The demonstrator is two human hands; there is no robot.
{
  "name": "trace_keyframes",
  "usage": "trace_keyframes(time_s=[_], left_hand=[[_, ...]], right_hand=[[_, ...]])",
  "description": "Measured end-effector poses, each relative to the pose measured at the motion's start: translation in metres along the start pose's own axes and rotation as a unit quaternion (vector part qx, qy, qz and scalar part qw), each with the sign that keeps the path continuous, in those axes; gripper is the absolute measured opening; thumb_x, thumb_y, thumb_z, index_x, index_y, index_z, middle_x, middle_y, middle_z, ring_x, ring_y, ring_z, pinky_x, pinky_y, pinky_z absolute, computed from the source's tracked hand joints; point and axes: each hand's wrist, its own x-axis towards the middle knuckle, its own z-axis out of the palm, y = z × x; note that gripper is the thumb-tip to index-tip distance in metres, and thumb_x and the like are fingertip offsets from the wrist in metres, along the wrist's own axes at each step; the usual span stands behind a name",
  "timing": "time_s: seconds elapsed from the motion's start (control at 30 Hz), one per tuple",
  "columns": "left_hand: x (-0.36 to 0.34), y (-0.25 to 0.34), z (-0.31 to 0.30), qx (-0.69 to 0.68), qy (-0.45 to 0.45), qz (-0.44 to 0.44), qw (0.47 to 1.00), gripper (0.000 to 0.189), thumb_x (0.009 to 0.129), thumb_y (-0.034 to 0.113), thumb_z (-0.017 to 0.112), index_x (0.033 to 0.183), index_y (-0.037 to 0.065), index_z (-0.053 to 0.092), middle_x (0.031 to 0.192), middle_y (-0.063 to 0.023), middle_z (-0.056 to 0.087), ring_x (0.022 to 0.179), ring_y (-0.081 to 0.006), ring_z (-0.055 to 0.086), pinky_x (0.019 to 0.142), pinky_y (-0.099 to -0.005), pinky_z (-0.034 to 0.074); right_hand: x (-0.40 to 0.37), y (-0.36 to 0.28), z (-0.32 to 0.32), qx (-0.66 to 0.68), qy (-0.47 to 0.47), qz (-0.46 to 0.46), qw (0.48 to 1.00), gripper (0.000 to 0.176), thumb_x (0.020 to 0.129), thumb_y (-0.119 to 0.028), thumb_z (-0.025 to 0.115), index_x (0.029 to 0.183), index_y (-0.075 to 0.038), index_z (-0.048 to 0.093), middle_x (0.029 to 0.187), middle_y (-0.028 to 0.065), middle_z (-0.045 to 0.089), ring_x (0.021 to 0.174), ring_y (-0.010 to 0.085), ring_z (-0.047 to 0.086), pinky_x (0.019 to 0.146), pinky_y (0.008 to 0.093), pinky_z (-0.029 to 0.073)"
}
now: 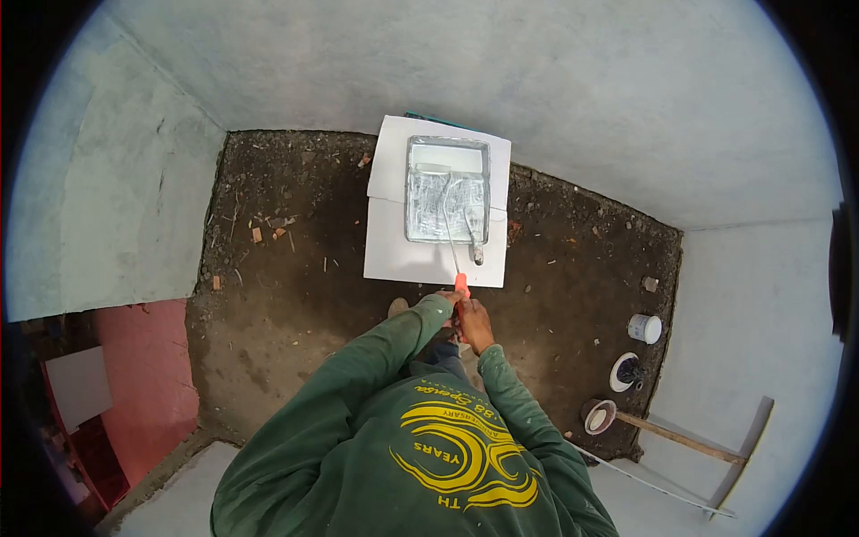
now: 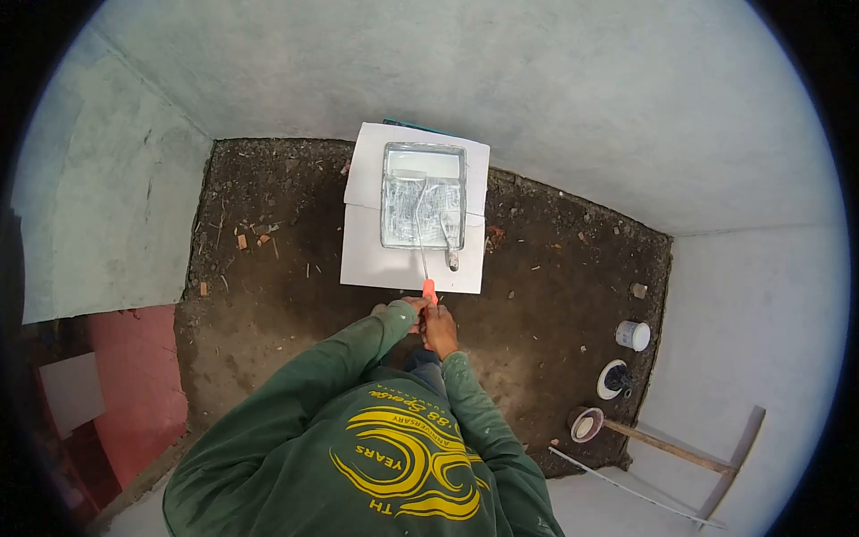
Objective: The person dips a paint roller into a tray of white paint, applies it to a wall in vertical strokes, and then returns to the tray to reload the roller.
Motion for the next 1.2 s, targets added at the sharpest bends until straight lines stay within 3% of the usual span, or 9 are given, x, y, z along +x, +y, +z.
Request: trace_keyframes(time_s=[0.13,0.2,0.43,0.53,0.6,0.87,0.97,1.03,1.2], left_hand=[[-0.008,-0.012,-0.006,-0.003,-0.067,-0.014,0.998,0.039,0.087,0.043,0.056,0.113,0.013,0.056,0.1,-0.0059,0.059,0.084,-0.0208,0.059,0.073,-0.0379,0.053],[-0.005,-0.018,-0.012,0.003,-0.093,-0.026,0.995,0.04,0.087,0.042,0.055,0.114,0.012,0.055,0.102,-0.0073,0.059,0.087,-0.0224,0.06,0.074,-0.0391,0.053],[-0.009,-0.03,-0.019,0.085,-0.136,-0.066,0.985,0.044,0.089,0.041,0.052,0.121,0.01,0.052,0.112,-0.0135,0.058,0.096,-0.0309,0.059,0.078,-0.0459,0.052],[-0.014,-0.036,-0.024,0.143,-0.177,-0.059,0.972,0.045,0.089,0.042,0.051,0.121,0.011,0.051,0.112,-0.0132,0.058,0.094,-0.0307,0.06,0.078,-0.0471,0.051],[-0.013,-0.036,-0.024,0.144,-0.166,-0.05,0.974,0.044,0.089,0.042,0.051,0.121,0.011,0.052,0.112,-0.0127,0.058,0.093,-0.0298,0.06,0.078,-0.0471,0.051],[-0.004,-0.019,-0.024,0.065,-0.131,-0.035,0.989,0.039,0.09,0.041,0.051,0.117,0.013,0.054,0.107,-0.0092,0.06,0.09,-0.027,0.061,0.076,-0.0456,0.052],[-0.021,-0.02,-0.02,0.115,-0.128,-0.014,0.985,0.038,0.09,0.039,0.052,0.115,0.011,0.054,0.105,-0.0087,0.06,0.091,-0.0266,0.061,0.075,-0.0442,0.053],[-0.026,-0.027,-0.019,0.11,-0.186,-0.018,0.976,0.039,0.089,0.038,0.053,0.116,0.009,0.053,0.108,-0.0102,0.059,0.093,-0.0266,0.061,0.074,-0.0429,0.054],[-0.03,-0.04,-0.02,0.214,-0.209,-0.016,0.954,0.049,0.088,0.041,0.055,0.125,0.008,0.05,0.116,-0.0124,0.056,0.095,-0.0276,0.062,0.071,-0.0419,0.055]], right_hand=[[-0.02,0.002,0.001,-0.039,0.033,-0.056,0.997,0.037,0.093,-0.036,0.039,0.083,-0.002,0.048,0.058,0.0092,0.053,0.039,0.0176,0.05,0.034,0.0315,0.039],[-0.028,0.001,0.002,0.02,0.015,0.036,0.999,0.036,0.093,-0.036,0.039,0.085,-0.002,0.047,0.058,0.0088,0.052,0.038,0.0173,0.049,0.032,0.031,0.037],[-0.047,0.017,0.001,0.043,0.013,0.033,0.998,0.033,0.094,-0.033,0.039,0.087,-0.002,0.047,0.057,0.0072,0.049,0.034,0.0165,0.045,0.03,0.0301,0.035],[-0.056,0.023,0.002,0.036,0.005,0.036,0.999,0.033,0.094,-0.032,0.039,0.086,-0.002,0.047,0.056,0.0075,0.049,0.034,0.0163,0.045,0.03,0.0302,0.034],[-0.057,0.024,0.003,0.029,0.008,0.046,0.998,0.035,0.095,-0.038,0.038,0.086,-0.004,0.047,0.057,0.0061,0.049,0.037,0.0149,0.046,0.032,0.0284,0.035],[-0.044,-0.003,0.012,0.038,0.045,-0.011,0.998,0.035,0.094,-0.035,0.039,0.084,-0.003,0.048,0.057,0.0076,0.05,0.036,0.0171,0.048,0.03,0.0306,0.036],[-0.057,0.002,0.008,0.069,0.04,0.0,0.997,0.034,0.094,-0.036,0.039,0.088,-0.003,0.049,0.058,0.0069,0.05,0.037,0.0165,0.047,0.031,0.0301,0.036],[-0.066,0.009,0.003,0.074,0.04,0.005,0.996,0.034,0.094,-0.036,0.039,0.09,-0.004,0.05,0.058,0.0066,0.05,0.037,0.0162,0.047,0.031,0.0299,0.036],[-0.08,0.03,-0.002,0.091,0.02,0.071,0.993,0.035,0.094,-0.036,0.039,0.096,-0.005,0.052,0.059,0.0065,0.05,0.04,0.0157,0.048,0.033,0.0304,0.036]])
